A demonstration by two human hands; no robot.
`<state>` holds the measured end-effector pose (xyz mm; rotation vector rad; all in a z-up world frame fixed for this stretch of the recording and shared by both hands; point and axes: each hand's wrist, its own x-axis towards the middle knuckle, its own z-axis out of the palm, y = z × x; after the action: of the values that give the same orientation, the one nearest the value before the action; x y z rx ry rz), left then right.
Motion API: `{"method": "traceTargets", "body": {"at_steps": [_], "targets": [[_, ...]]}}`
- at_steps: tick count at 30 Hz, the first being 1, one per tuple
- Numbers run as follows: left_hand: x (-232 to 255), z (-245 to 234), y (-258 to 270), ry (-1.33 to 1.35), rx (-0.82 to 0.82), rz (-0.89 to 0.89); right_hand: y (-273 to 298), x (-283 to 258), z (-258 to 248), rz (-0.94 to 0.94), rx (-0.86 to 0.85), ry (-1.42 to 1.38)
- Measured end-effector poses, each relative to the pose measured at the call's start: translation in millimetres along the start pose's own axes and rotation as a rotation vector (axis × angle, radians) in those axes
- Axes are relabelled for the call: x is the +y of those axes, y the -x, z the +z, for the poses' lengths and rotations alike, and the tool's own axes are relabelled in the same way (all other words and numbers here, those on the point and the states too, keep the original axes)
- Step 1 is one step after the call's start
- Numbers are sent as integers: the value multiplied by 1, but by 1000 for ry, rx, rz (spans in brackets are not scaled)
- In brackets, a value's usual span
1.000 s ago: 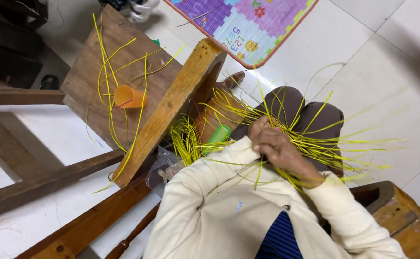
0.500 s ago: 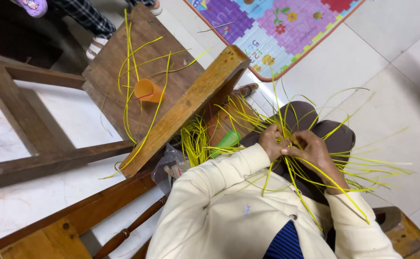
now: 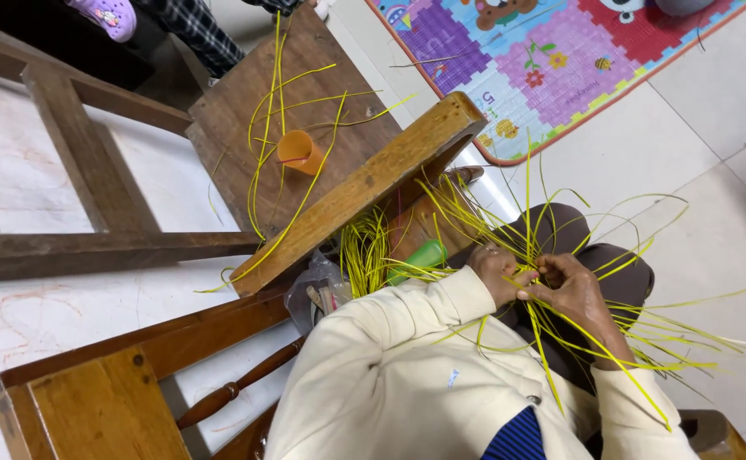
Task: Weaving yellow plastic strands together to form a handcrafted object.
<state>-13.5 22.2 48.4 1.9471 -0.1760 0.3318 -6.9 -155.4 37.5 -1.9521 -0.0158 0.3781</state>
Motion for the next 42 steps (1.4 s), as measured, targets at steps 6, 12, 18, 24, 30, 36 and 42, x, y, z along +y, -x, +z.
{"method": "traceTargets", "body": {"at_steps": [6, 12, 18, 24, 30, 36, 42], "targets": [[22, -7, -3, -233, 134, 485, -1, 7, 3, -5, -32, 2], [-25, 14, 1, -567, -195, 464, 3, -5, 4, -11, -37, 67], [-51, 23, -3, -406, -317, 212, 7, -18, 0, -39, -49, 155], [-33, 15, -32, -316, -660, -337, 12, -33, 0, -29, -48, 147], [-30, 15, -43, -326, -784, -407, 13, -37, 1, -30, -56, 147], [-31, 12, -39, -152, -737, -500, 20, -70, -7, -55, -21, 96], [-19, 0, -39, -118, -733, -473, 19, -54, -13, -137, 178, 41]]}}
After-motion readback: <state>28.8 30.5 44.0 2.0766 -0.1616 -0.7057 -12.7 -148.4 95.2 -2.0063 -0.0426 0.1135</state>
